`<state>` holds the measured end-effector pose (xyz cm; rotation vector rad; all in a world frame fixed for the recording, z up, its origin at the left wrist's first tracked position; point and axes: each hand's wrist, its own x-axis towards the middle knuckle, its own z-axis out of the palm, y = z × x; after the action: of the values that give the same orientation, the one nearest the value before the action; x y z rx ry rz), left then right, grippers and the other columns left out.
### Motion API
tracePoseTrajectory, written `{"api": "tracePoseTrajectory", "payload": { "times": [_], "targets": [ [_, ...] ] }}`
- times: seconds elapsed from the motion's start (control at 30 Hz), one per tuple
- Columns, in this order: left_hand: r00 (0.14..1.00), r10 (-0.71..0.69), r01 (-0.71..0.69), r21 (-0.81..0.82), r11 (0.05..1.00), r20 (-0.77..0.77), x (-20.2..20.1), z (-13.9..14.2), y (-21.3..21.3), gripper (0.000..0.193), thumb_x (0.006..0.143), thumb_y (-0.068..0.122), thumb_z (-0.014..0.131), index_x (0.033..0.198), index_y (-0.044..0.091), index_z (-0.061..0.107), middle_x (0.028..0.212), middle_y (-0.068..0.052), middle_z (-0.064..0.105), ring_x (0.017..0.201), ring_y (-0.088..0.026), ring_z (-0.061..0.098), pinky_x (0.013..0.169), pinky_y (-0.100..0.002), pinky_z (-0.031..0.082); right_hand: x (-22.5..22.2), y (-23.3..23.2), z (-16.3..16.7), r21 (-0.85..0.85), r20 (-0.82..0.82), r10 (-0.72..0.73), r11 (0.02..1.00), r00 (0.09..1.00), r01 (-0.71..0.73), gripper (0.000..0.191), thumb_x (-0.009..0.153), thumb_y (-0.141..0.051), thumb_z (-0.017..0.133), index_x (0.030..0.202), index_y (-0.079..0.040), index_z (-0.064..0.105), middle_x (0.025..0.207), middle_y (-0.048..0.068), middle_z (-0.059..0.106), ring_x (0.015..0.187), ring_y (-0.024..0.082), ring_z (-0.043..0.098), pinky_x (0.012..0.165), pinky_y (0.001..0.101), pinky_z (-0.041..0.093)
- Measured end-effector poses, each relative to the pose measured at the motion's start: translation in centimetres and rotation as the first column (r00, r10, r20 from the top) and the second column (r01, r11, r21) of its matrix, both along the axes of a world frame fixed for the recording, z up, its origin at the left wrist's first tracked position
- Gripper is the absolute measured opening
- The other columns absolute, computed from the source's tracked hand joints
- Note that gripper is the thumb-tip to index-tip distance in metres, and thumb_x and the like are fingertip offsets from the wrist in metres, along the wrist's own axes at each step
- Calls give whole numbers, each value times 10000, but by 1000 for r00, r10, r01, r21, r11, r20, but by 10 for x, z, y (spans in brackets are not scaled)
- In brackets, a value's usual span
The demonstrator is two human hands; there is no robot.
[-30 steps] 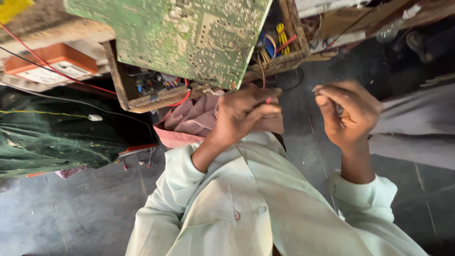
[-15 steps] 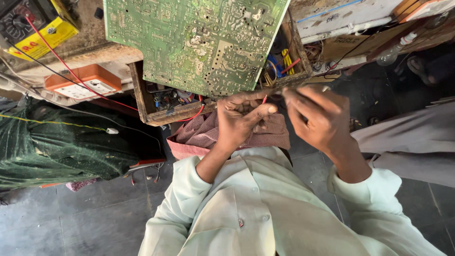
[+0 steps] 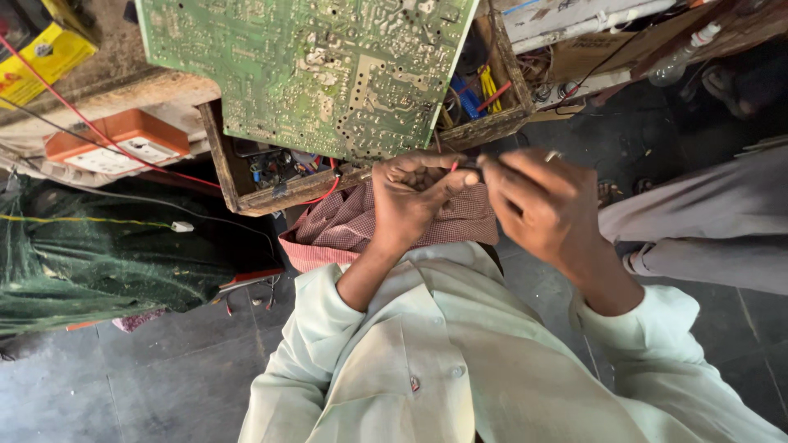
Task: The person strips insulation from a red wire using pliers and a knife, then twists the exposed strands. The person works on a circuit board placed on a cluttered workbench in a workshop.
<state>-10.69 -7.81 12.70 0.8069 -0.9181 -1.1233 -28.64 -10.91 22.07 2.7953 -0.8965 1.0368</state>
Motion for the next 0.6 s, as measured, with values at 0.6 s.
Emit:
{"api": "tracePoseTrajectory", "payload": {
  "times": [0.6],
  "targets": [
    [987, -53, 72, -118, 990, 150, 6, 6, 1, 314, 837, 33, 853, 1107, -34, 708, 1017, -101, 752, 861, -88, 740, 772, -223, 621, -61, -173, -36, 305, 339, -199, 948, 919, 92, 90, 977, 57, 537, 1053, 27, 574, 917, 131, 647, 799, 284, 731, 676, 369, 536]
  ]
}}
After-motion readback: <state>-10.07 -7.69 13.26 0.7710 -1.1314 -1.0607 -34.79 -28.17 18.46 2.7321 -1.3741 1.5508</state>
